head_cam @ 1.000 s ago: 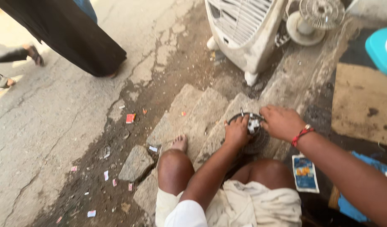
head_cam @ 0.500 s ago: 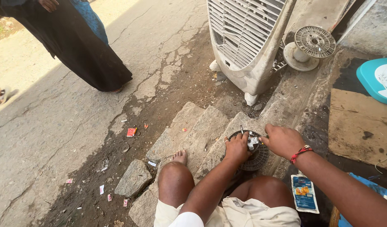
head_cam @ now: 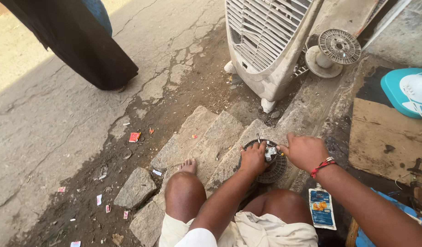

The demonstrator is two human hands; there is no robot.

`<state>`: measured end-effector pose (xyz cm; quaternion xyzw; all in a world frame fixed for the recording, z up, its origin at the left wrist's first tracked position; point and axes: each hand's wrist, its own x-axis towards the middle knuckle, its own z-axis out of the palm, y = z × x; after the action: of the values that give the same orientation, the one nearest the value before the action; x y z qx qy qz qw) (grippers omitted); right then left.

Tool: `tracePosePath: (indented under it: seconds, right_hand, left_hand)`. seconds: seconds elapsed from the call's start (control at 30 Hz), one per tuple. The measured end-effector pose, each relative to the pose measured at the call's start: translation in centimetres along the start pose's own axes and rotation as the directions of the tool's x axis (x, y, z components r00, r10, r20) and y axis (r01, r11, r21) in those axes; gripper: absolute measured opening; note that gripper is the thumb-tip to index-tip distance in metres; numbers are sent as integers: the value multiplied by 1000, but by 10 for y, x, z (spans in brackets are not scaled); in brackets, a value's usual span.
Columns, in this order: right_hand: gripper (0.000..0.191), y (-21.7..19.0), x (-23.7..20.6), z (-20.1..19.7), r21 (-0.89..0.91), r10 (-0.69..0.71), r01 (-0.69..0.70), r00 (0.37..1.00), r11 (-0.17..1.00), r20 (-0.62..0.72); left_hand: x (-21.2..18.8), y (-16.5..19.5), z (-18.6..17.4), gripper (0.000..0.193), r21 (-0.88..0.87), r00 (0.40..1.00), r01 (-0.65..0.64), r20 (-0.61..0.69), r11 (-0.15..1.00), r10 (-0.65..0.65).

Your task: The person sits on the ground repairing a fan motor assembly, using a screwdriver to unscrew and adjust components on the motor mounted in a fan blade hub. They reposition the assembly, work on it by hand, and continue screwing at different points on the motor.

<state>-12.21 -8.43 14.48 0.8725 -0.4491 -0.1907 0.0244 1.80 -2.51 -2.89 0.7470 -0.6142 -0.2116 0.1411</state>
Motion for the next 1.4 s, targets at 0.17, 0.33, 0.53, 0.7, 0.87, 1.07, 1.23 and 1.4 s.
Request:
tracePosePath:
  seconds: [0.17,0.33,0.53,0.7,0.87,1.07,1.23,1.4]
  right_hand:
    - [28,7,4,-5,130,-133,146,986,981,-105]
    - [31,9,5,6,192,-290,364,899,911,-327]
    - [41,9,3,24,-14,-117,117,964,993,-240]
    - [25,20,0,34,102,-300,369,863,924,-406]
    - [40,9,-6,23,140,-164,207,948,968,-271]
    - [30,18,-4,21,62,-211,231,949,971,-232]
    - [30,17,-7,15,138,-335,475,771,869,-542]
    - [38,7,-8,11,103,-67,71,997,992,-38]
  left_hand:
    - [-4,-2,-3,101,33,1000,-5,-22,999,6]
    - [-5,0,-6,100,23,1000,-6,-27,1000,6]
    - [-6,-7,7,89,-5,997,-6,-78,1000,6]
    - [-5,-6,19,100,33,999,-13,-52,999,15]
    - [-6,-5,13,101,28,999,-11,-45,1000,12]
    - [-2,0,20,103,-15,999,-24,-27,1000,24]
    - [-7,-5,18,102,-5,999,5,-49,1000,-6]
    - [-5,-5,15,102,37,998,-9,-59,999,11]
